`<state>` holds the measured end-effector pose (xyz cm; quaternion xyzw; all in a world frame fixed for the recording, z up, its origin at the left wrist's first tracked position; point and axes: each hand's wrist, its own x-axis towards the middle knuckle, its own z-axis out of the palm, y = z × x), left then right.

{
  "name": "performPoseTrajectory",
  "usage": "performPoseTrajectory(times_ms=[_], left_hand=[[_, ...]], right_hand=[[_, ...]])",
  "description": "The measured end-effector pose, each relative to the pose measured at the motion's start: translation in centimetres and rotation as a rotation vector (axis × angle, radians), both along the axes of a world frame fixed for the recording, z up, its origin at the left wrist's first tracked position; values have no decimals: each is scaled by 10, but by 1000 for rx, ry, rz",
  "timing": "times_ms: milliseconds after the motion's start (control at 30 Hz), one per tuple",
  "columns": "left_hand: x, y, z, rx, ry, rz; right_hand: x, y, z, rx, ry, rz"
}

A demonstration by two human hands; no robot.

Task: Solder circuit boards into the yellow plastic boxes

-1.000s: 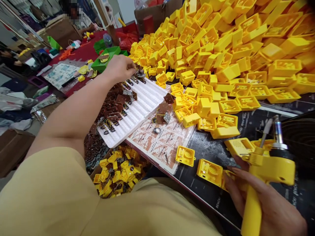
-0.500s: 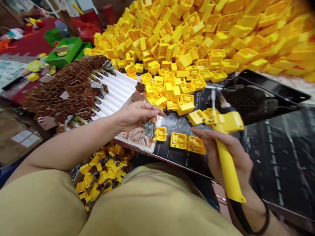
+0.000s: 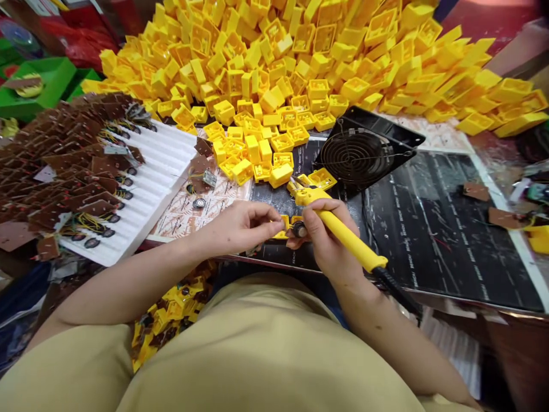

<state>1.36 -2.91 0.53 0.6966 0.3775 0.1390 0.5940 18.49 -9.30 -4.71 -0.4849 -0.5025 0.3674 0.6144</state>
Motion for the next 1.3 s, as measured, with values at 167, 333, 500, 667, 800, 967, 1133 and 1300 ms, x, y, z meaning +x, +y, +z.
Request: performPoseTrajectory(times_ms=[167, 333, 500, 667, 800, 967, 1133, 1300], left_hand=[[2, -4, -3, 92, 24, -19], [0, -1, -3, -91, -27, 62], [-4, 1, -5, -125, -37, 96], [-3, -3, -5, -23, 82, 43], [-11, -1, -6, 25, 187, 90], [-33, 11, -13, 94, 349, 105], [-40, 17, -18, 24, 387, 44], [-33, 17, -22, 83, 292, 69]], right_hand=[[0, -4, -1, 17, -62, -33], [8, -13, -8, 111, -170, -4], [14, -19, -8, 267, -312, 37], [9, -22, -1, 362, -465, -45], [34, -30, -5, 399, -685, -161], [139, -50, -22, 312, -972, -386], [252, -48, -6, 149, -1064, -752], [214, -44, 13, 251, -1156, -749]])
